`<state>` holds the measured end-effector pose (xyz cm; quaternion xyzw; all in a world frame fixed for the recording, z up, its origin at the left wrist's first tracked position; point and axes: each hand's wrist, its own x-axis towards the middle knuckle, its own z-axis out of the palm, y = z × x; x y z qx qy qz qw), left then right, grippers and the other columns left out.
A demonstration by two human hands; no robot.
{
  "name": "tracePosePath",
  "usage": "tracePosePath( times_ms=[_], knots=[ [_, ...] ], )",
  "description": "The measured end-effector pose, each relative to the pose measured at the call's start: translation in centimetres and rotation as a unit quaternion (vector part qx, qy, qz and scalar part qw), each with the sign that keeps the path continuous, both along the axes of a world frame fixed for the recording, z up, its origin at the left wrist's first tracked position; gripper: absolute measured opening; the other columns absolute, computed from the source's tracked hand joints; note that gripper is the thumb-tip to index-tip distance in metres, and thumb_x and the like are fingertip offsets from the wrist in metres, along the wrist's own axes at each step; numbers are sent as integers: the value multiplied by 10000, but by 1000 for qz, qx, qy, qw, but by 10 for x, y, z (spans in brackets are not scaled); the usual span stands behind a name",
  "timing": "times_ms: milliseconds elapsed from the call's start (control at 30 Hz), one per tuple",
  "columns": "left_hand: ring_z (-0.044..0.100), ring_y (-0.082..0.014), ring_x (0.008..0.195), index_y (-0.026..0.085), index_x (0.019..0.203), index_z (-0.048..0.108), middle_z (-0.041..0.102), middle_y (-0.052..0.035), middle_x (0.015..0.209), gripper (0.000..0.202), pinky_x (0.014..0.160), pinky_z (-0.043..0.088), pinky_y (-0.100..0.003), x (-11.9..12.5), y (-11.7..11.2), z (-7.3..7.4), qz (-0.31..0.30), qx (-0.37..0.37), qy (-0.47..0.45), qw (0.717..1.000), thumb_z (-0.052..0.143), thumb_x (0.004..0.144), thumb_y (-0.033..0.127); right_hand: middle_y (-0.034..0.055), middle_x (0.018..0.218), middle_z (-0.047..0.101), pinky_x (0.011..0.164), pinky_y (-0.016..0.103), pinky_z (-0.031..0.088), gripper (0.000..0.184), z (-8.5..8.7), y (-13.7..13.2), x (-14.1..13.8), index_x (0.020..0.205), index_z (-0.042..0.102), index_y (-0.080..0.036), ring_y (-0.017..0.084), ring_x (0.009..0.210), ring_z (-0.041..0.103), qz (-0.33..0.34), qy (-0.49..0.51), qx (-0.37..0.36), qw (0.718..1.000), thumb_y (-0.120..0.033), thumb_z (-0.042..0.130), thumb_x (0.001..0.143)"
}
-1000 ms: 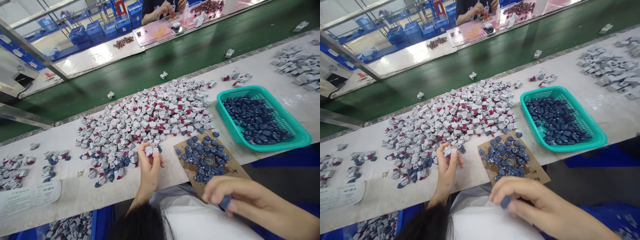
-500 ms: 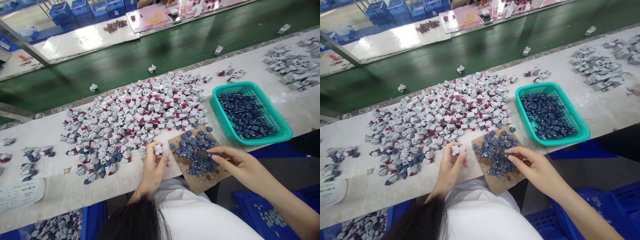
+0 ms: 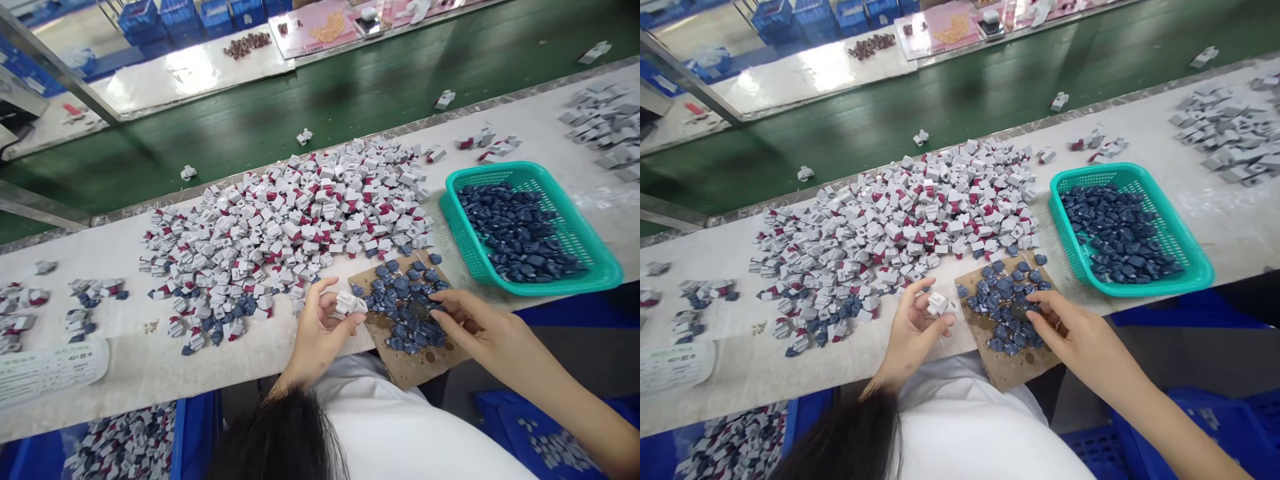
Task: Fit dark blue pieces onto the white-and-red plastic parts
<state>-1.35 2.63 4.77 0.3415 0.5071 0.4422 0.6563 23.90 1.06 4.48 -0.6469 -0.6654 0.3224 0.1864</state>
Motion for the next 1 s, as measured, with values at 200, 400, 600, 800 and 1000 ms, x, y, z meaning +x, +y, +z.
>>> tracePosePath(
  times_ms=[200, 400, 600, 800, 1000],
  knots=[
    [643, -161, 766, 180, 914, 657, 689, -40, 836, 325, 579, 521, -218, -1, 1, 1, -17, -2, 14, 1000, 823, 651, 274, 58, 847, 660, 626, 307, 512, 235, -4, 7, 5, 982, 629, -210, 195, 699, 647, 129, -51, 56, 989, -306, 427, 913],
    [664, -174, 801, 183, 943, 658, 713, -46, 871, 300, 600, 518, -230, 1, -3, 0, -25, 7, 33, 999, 793, 688, 266, 98, 910, 674, 602, 306, 481, 296, -12, 5, -1, 1076, 605, -156, 211, 719, 661, 229, -189, 168, 940, -161, 338, 949],
    [670, -176, 804, 177, 936, 642, 718, -55, 882, 276, 610, 514, -234, 2, -6, -1, -31, 6, 40, 999, 775, 708, 255, 1, 632, 542, 496, 280, 325, 161, -5, 9, -13, 869, 484, -199, 170, 535, 561, 242, -221, 181, 927, -107, 357, 906],
    [675, -171, 797, 181, 924, 645, 723, -48, 872, 271, 618, 509, -228, 1, -5, -1, -20, 10, 38, 999, 780, 703, 261, -14, 587, 469, 473, 283, 262, 152, -4, 14, -13, 759, 406, -223, 157, 473, 492, 248, -207, 143, 935, -103, 376, 848],
    [688, -164, 807, 174, 897, 656, 732, -45, 868, 249, 681, 531, -235, 0, -5, 0, -35, 19, 39, 998, 784, 692, 233, -10, 585, 478, 469, 263, 288, 126, -2, 20, -9, 732, 374, -223, 150, 478, 485, 243, -179, 100, 948, -141, 396, 825]
  ],
)
